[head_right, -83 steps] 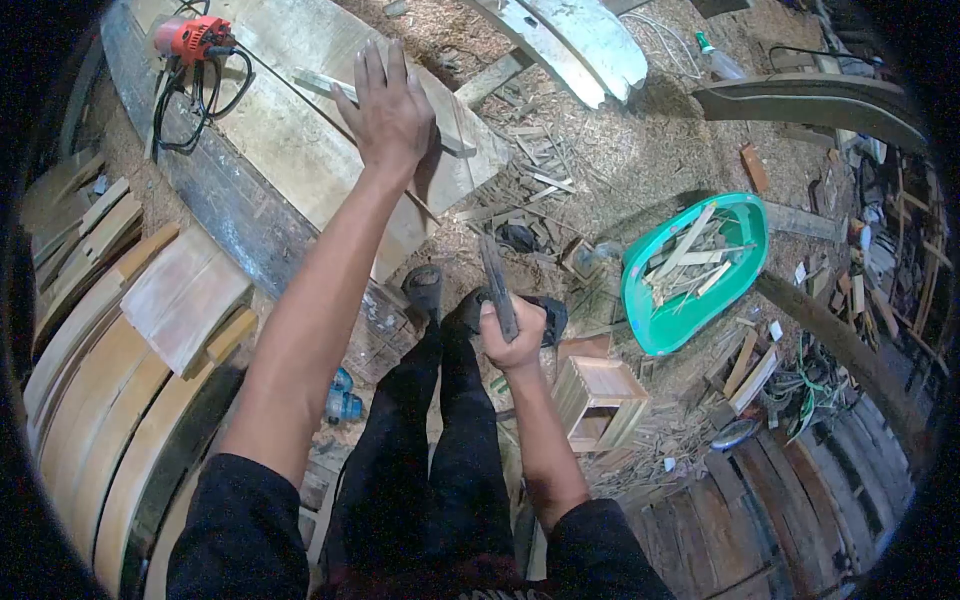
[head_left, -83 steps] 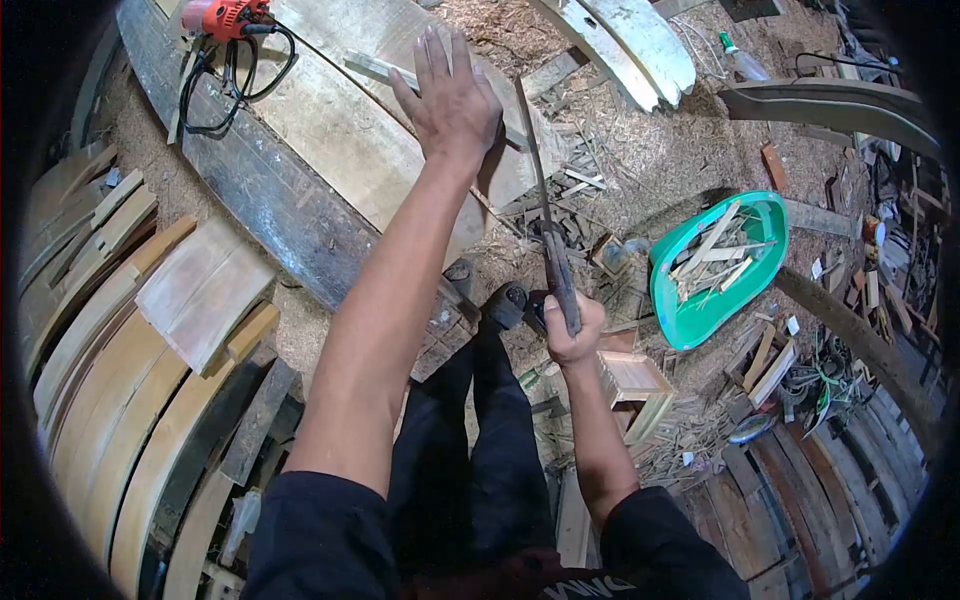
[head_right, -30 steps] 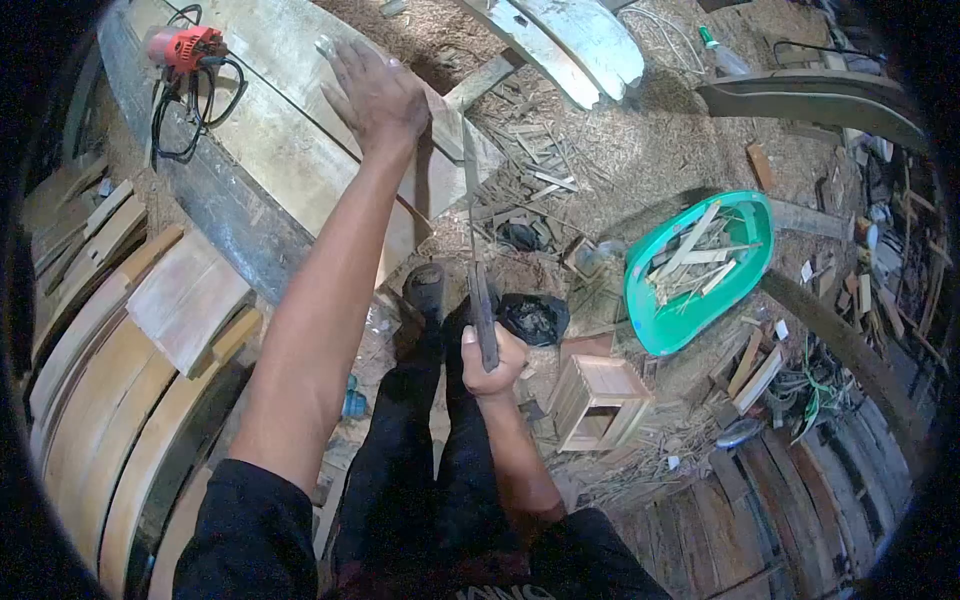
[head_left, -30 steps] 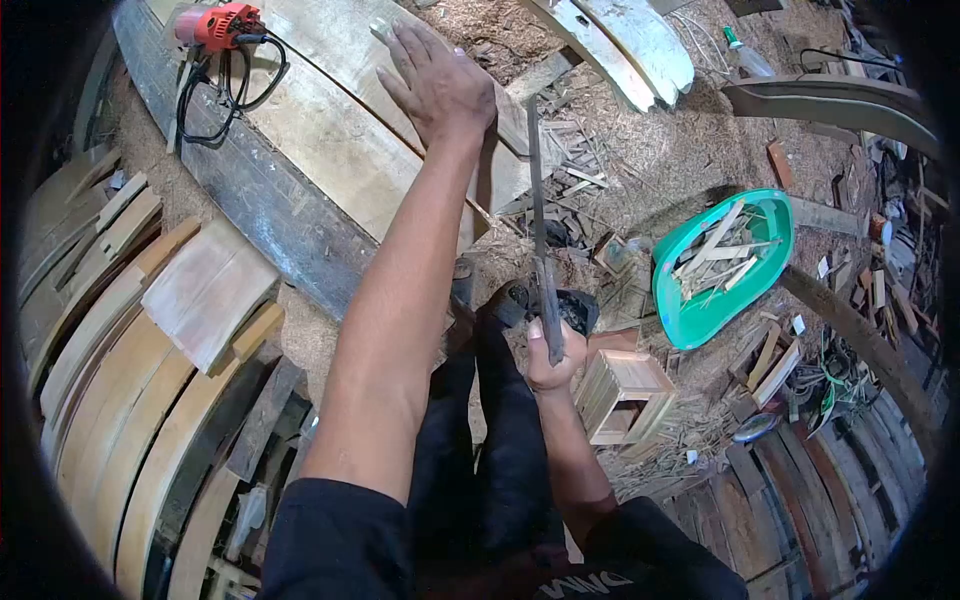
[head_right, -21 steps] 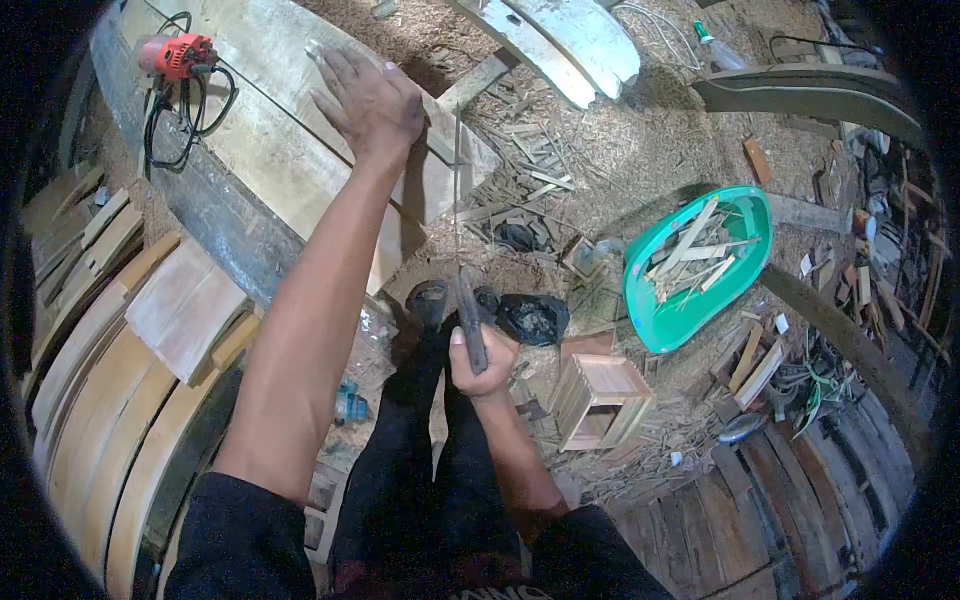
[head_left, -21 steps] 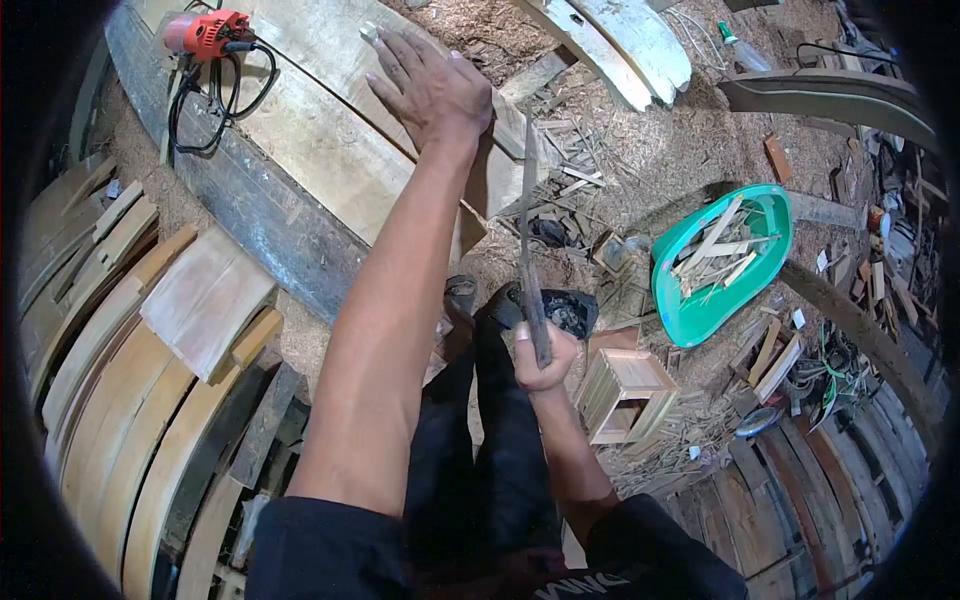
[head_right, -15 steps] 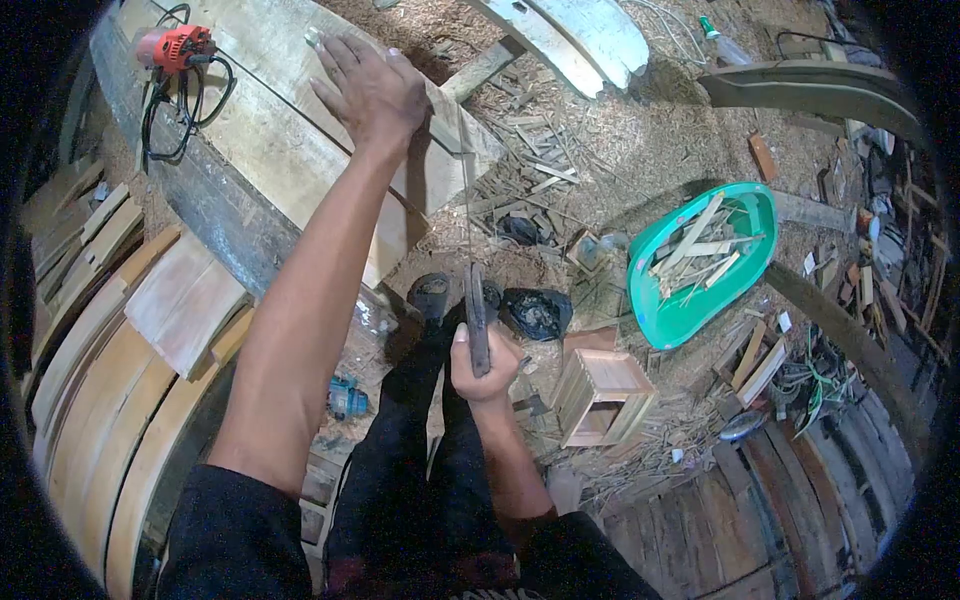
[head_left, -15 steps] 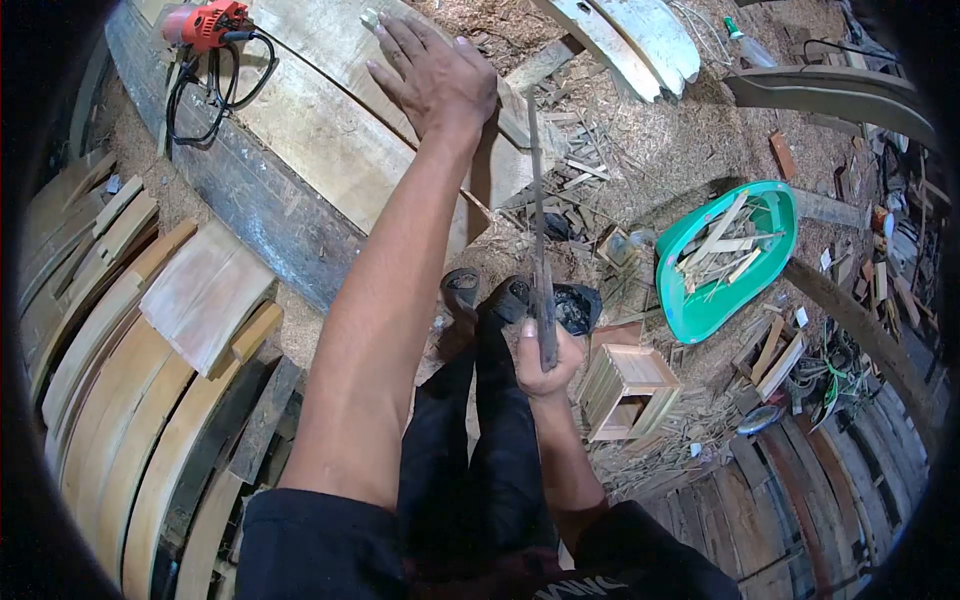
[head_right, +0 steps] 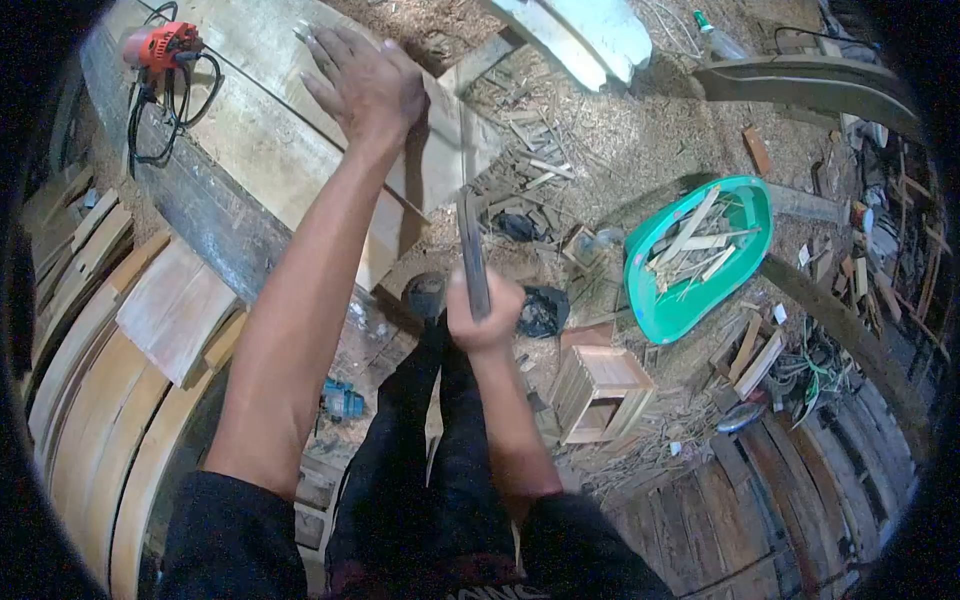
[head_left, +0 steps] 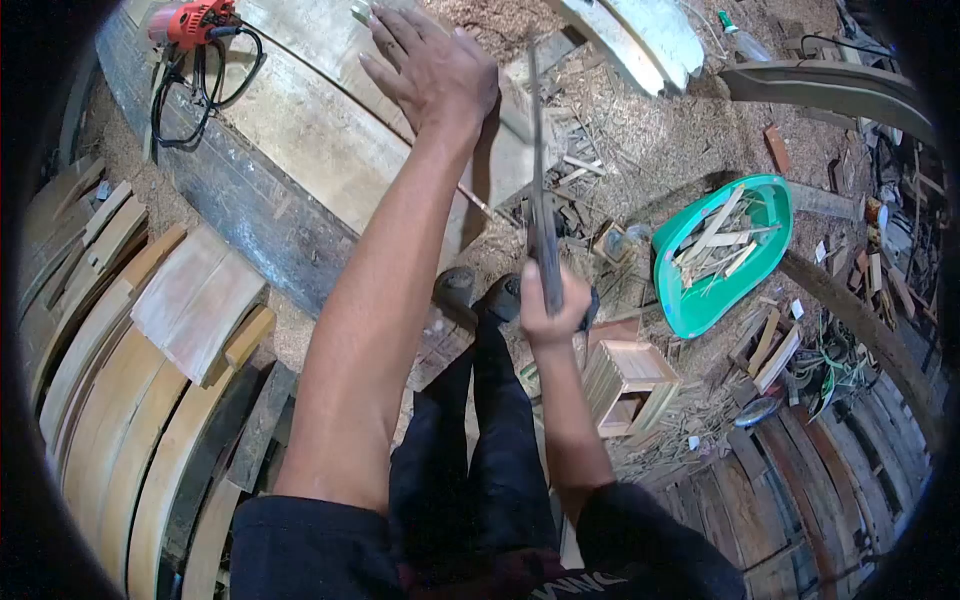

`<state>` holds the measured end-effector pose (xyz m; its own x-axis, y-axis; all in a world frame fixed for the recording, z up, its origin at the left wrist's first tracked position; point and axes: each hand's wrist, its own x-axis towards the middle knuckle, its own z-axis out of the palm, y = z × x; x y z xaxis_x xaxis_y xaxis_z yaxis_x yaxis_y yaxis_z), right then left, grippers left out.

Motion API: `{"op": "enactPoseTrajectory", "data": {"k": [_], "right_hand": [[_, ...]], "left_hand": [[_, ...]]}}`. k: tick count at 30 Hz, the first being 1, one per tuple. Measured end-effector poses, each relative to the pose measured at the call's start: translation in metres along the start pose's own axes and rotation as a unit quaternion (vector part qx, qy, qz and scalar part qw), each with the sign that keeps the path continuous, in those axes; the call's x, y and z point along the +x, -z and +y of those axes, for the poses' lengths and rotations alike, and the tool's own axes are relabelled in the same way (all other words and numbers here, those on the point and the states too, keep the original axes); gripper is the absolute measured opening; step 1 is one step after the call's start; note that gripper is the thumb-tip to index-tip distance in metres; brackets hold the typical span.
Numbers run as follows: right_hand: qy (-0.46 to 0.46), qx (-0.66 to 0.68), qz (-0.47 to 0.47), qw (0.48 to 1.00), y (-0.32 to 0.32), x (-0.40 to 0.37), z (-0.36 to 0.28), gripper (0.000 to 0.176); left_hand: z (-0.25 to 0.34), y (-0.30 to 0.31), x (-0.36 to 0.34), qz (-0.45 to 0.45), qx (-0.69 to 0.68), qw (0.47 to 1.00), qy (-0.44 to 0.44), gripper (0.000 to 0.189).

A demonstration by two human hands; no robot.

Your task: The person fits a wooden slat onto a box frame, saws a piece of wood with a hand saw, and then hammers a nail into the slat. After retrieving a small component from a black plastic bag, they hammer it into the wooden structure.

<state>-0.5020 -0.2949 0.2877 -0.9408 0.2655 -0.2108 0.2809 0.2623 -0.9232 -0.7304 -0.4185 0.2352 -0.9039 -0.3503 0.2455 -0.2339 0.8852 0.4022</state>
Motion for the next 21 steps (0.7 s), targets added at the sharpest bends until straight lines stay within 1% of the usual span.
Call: {"op": "enactPoseTrajectory", "data": {"k": [3,4,7,8,9,11,12,13,14,16,17,18,19,21], "right_hand": [[0.038,-0.012,0.011,0.999,0.01,-0.026,0.015,0.029],[0.058,-0.041,0.009,0.997,0.02,-0.047,0.016,0.029],[0.029,0.037,0.061,0.997,0.019,-0.05,0.019,0.03],[0.017,0.027,0.02,0.999,0.021,-0.039,0.026,0.028],[0.007,0.019,-0.024,0.999,0.017,-0.011,0.022,0.026],[0.028,-0.014,-0.011,0.999,0.007,0.0,0.015,0.025],[0.038,-0.013,-0.009,0.999,0.012,-0.007,0.013,0.026],[0.038,-0.014,-0.004,0.999,0.022,-0.031,0.009,0.026],[0.038,-0.022,0.012,0.999,0.029,-0.056,0.019,0.027],[0.025,0.002,0.009,1.0,0.028,-0.041,0.019,0.028],[0.008,0.01,0.01,1.0,0.029,-0.041,0.016,0.029],[0.014,-0.01,0.0,1.0,0.022,-0.019,0.014,0.03],[0.012,0.005,-0.008,1.0,0.01,0.006,0.003,0.031],[0.023,-0.007,-0.003,1.0,0.011,0.0,0.016,0.03]], "left_hand": [[0.001,0.001,0.001,-0.016,0.002,1.0,0.004,0.073],[0.002,0.002,-0.004,-0.021,0.001,1.0,0.002,0.073],[0.002,0.002,0.004,-0.009,0.004,1.0,-0.001,0.072],[0.001,0.003,-0.001,-0.015,0.008,1.0,-0.002,0.073],[0.001,0.003,-0.001,-0.013,0.005,1.0,0.0,0.072],[0.002,0.003,-0.001,-0.013,-0.003,1.0,0.001,0.072],[0.001,0.003,0.0,-0.028,0.014,0.999,0.008,0.073],[0.001,0.001,-0.002,-0.031,0.023,0.999,0.006,0.073],[0.0,0.0,-0.005,-0.034,0.032,0.999,0.004,0.073],[0.0,-0.001,0.002,-0.022,0.042,0.999,0.005,0.073],[0.001,-0.002,-0.001,-0.023,0.026,0.999,0.001,0.073],[0.003,0.003,0.0,-0.019,0.012,1.0,0.0,0.073],[0.003,0.006,-0.002,-0.018,0.001,1.0,-0.001,0.072],[-0.001,0.003,-0.002,-0.015,0.025,1.0,-0.003,0.072]]}}
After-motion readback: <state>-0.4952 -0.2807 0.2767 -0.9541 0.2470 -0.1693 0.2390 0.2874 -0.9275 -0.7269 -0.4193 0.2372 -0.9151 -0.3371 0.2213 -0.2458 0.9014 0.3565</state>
